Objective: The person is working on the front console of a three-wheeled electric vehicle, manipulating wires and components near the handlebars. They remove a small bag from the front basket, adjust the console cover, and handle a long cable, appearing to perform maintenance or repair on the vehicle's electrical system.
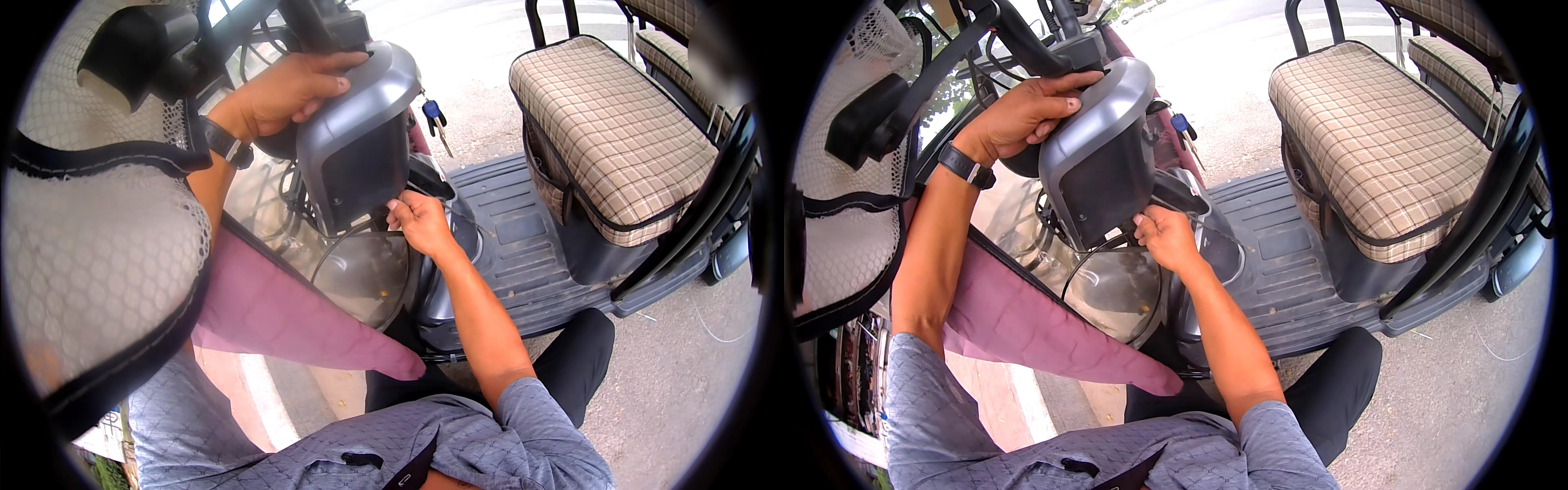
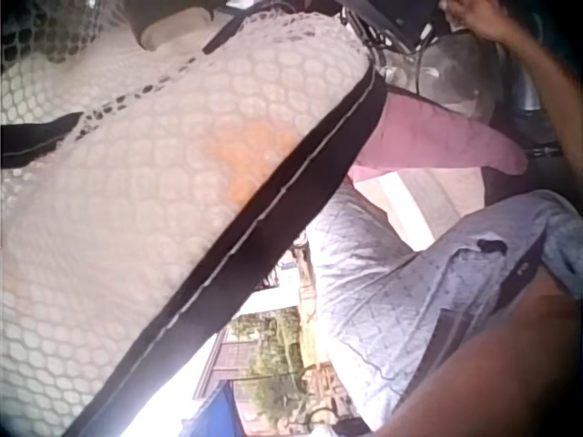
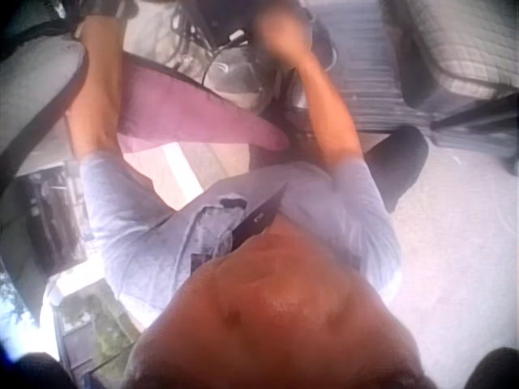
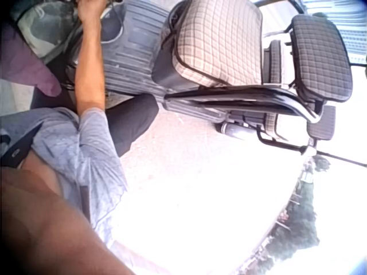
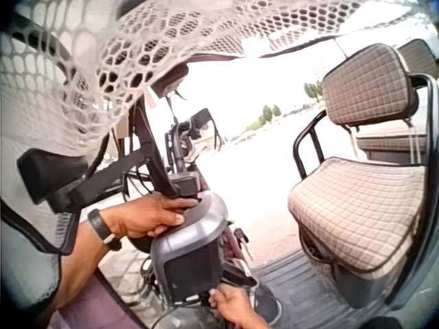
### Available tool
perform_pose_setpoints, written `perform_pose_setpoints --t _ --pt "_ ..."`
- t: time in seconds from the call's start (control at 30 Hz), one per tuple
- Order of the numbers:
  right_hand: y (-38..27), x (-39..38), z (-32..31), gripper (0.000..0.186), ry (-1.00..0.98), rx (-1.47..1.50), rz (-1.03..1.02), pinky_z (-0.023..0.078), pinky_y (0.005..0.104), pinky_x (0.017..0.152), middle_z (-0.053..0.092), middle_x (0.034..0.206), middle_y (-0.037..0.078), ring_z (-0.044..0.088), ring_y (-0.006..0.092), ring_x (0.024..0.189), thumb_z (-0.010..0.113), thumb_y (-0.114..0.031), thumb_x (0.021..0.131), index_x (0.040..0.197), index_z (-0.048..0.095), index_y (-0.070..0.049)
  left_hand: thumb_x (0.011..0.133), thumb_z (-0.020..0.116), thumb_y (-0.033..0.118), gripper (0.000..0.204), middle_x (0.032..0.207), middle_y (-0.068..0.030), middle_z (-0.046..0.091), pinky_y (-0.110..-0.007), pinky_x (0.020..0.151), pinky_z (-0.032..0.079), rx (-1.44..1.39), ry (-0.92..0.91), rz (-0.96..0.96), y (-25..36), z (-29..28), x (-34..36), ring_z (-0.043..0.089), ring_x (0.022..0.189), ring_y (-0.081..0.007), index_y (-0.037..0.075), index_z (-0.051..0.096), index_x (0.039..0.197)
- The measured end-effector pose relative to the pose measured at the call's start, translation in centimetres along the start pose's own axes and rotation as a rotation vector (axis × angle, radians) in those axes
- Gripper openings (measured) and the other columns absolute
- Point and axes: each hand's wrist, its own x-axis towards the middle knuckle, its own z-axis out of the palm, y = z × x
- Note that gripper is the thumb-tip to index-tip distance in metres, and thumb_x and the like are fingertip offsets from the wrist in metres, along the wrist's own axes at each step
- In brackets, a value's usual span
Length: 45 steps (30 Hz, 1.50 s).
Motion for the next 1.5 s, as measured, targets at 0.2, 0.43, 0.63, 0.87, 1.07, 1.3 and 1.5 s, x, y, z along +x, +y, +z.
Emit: perform_pose_setpoints --t 0.2,0.43,0.63,0.87,1.07,1.3,1.5 --pt "0.0 0.2 0.0 0.024 0.015 0.047 -0.026 0.051 0.0292 0.063 0.066 0.074 0.005 0.063 0.0113 0.067 0.061 -0.017 0.103 0.088 0.066 0.001 0.100 0.062 0.016 0.051 0.072 0.0096 0.051 -0.016 0.045 0.031 -0.009 0.039 0.040 -0.1 0.4 0.0 0.039 0.053 0.0016 0.007 0.054 0.150" --pt "0.2 0.6 0.2 0.021 0.088 0.006 -0.088 0.047 0.0281 0.062 0.062 0.071 0.003 0.057 0.0081 0.066 0.061 -0.014 0.102 0.088 0.066 0.000 0.102 0.061 0.021 0.046 0.076 0.0076 0.057 -0.019 0.048 0.037 0.128 0.156 0.048 -0.1 1.5 0.1 0.045 0.056 -0.0005 0.006 0.059 0.145" --pt "-0.1 0.1 0.1 0.018 0.069 0.061 -0.016 0.049 0.0300 0.064 0.063 0.071 0.004 0.060 0.0117 0.067 0.062 -0.013 0.101 0.092 0.065 0.002 0.103 0.056 0.031 0.043 0.101 -0.0101 0.072 -0.033 0.086 0.052 0.727 0.308 0.238 -0.8 1.4 0.0 0.067 0.091 -0.0193 0.006 0.063 0.138" --pt "-2.2 -0.9 -1.0 0.018 -0.011 -0.251 -0.095 0.052 0.0360 0.065 0.074 0.081 0.009 0.066 0.0195 0.067 0.063 -0.017 0.100 0.097 0.069 0.000 0.106 0.052 0.032 0.041 0.118 -0.0162 0.069 -0.036 0.094 0.051 0.827 0.293 0.386 -1.9 0.8 0.0 0.067 0.104 -0.0273 0.008 0.059 0.139" --pt "-1.3 -1.2 -1.5 0.021 0.097 -0.512 -0.144 0.051 0.0496 0.068 0.070 0.078 0.018 0.068 0.0416 0.077 0.063 -0.022 0.099 0.090 0.063 -0.003 0.108 0.052 0.033 0.043 0.124 -0.0139 0.068 -0.033 0.099 0.049 0.700 0.243 0.341 -2.2 0.9 0.3 0.064 0.111 -0.0211 0.006 0.057 0.141" --pt "-0.7 -1.2 -0.3 0.013 0.320 -0.596 -0.272 0.049 0.0549 0.070 0.068 0.087 0.023 0.065 0.0473 0.083 0.064 -0.016 0.097 0.096 0.063 -0.003 0.107 0.052 0.030 0.042 0.122 -0.0085 0.067 -0.030 0.100 0.047 0.511 0.162 0.269 -1.4 1.3 0.1 0.060 0.112 -0.0159 0.006 0.058 0.141" --pt "-0.7 -1.6 0.0 0.012 0.435 -0.529 -0.331 0.051 0.0499 0.070 0.068 0.085 0.021 0.066 0.0436 0.080 0.065 -0.014 0.096 0.104 0.068 -0.005 0.106 0.053 0.034 0.049 0.128 -0.0087 0.066 -0.029 0.100 0.046 0.455 0.150 0.247 -1.2 1.8 0.2 0.060 0.112 -0.0154 0.010 0.055 0.148"
